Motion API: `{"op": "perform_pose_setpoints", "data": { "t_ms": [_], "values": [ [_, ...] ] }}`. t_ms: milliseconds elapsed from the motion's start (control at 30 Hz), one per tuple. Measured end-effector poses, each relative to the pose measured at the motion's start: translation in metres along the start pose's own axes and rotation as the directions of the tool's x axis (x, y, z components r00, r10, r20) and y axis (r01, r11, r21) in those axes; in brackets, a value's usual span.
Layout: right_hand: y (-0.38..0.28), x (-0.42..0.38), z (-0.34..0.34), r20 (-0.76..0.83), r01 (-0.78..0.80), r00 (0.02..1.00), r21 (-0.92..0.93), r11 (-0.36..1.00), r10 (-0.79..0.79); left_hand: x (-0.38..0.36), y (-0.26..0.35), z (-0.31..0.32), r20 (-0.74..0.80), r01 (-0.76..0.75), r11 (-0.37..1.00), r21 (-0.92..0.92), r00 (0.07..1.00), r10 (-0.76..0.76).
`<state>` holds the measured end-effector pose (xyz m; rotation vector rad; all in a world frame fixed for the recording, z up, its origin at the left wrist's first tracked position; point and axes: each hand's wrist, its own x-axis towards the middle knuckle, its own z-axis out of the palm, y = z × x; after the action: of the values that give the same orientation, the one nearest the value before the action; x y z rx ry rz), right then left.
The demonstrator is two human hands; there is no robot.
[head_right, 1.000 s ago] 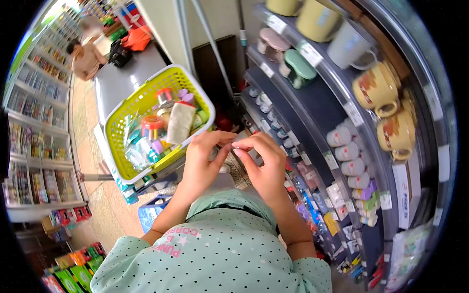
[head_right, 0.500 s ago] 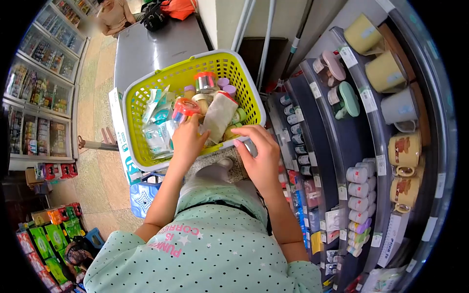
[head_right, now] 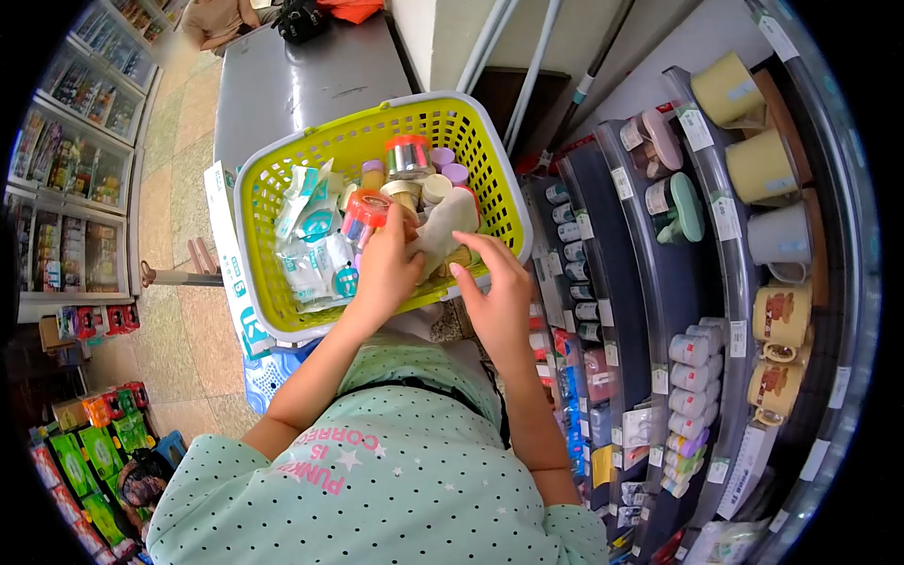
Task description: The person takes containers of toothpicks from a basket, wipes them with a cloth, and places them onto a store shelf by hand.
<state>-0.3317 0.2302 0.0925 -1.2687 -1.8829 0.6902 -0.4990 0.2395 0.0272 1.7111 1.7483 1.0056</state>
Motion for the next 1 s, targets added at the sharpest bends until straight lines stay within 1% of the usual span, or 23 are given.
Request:
{"op": "perform_pose_setpoints", "data": {
  "t_ms": [67, 133, 167, 200, 300, 333, 400, 433, 533, 600, 633, 700, 733, 767, 800, 833, 933, 1000],
  "values": [
    [0.005, -0.003, 0.006, -0.02, -0.033, 0.999, -0.022, 0.999, 0.033, 0.0, 0.006, -0.011, -0.005, 0.022, 0.961, -0.276, 1.0, -0.024],
    [0.009, -0.007, 0.01, -0.046, -0.079, 0.996, -0.035, 0.996, 0.078, 0.001, 0.009, -0.018, 0.036, 0.091, 0.884, -0.459, 0.996, -0.084],
    [0.009, -0.009, 0.012, -0.062, -0.108, 0.992, -0.037, 0.993, 0.106, 0.002, 0.008, -0.02, 0.061, 0.126, 0.83, -0.543, 0.992, -0.111],
    [0.009, -0.012, 0.014, -0.077, -0.137, 0.988, -0.038, 0.99, 0.133, 0.002, 0.01, -0.022, 0.051, 0.1, 0.812, -0.575, 0.995, -0.086],
    [0.005, -0.016, 0.021, -0.124, -0.164, 0.978, 0.047, 0.985, 0.168, -0.003, 0.031, -0.031, 0.072, 0.152, 0.629, -0.763, 0.986, -0.152],
    [0.004, -0.018, 0.022, -0.131, -0.146, 0.981, 0.003, 0.989, 0.145, -0.003, 0.037, -0.034, 0.073, 0.137, 0.631, -0.763, 0.989, -0.127],
    [-0.003, -0.017, 0.019, -0.147, -0.128, 0.981, -0.009, 0.992, 0.125, -0.005, 0.047, -0.038, 0.076, 0.107, 0.635, -0.765, 0.994, -0.076],
    [-0.006, -0.017, 0.017, -0.156, -0.119, 0.981, -0.014, 0.993, 0.115, -0.005, 0.051, -0.04, 0.09, 0.096, 0.608, -0.788, 0.995, -0.04],
    [-0.01, -0.016, 0.009, -0.147, -0.109, 0.982, 0.078, 0.991, 0.119, -0.005, 0.06, -0.045, 0.139, 0.08, 0.537, -0.839, 0.988, 0.07],
    [-0.011, -0.015, 0.003, -0.116, -0.14, 0.979, 0.218, 0.966, 0.168, -0.005, 0.063, -0.051, 0.182, 0.086, 0.506, -0.858, 0.973, 0.144],
    [-0.011, -0.015, 0.0, -0.098, -0.155, 0.977, 0.287, 0.945, 0.19, -0.005, 0.066, -0.055, 0.2, 0.069, 0.557, -0.828, 0.963, 0.178],
    [-0.009, -0.016, -0.005, -0.002, -0.258, 0.961, 0.347, 0.901, 0.276, -0.005, 0.07, -0.065, 0.241, 0.028, 0.651, -0.759, 0.941, 0.24],
    [-0.008, -0.017, -0.008, 0.049, -0.31, 0.948, 0.374, 0.874, 0.315, -0.007, 0.07, -0.069, 0.242, -0.008, 0.763, -0.646, 0.946, 0.215],
    [-0.009, -0.016, -0.012, 0.034, -0.258, 0.966, 0.257, 0.931, 0.258, -0.007, 0.074, -0.075, 0.182, -0.16, 0.866, -0.473, 0.945, 0.273],
    [-0.013, -0.013, -0.018, 0.028, -0.199, 0.98, 0.136, 0.97, 0.197, -0.006, 0.081, -0.083, 0.135, -0.298, 0.916, -0.268, 0.93, 0.342],
    [-0.017, -0.011, -0.023, 0.03, -0.137, 0.99, 0.014, 0.99, 0.137, -0.005, 0.086, -0.089, 0.105, -0.414, 0.909, -0.045, 0.903, 0.416],
    [-0.027, -0.01, -0.031, 0.092, -0.098, 0.99, -0.128, 0.987, 0.11, -0.001, 0.09, -0.095, 0.171, -0.447, 0.891, -0.078, 0.875, 0.453],
    [-0.033, -0.009, -0.035, 0.064, -0.05, 0.996, -0.116, 0.992, 0.057, 0.0, 0.084, -0.097, 0.287, -0.447, 0.892, -0.058, 0.849, 0.444]
  ]
}}
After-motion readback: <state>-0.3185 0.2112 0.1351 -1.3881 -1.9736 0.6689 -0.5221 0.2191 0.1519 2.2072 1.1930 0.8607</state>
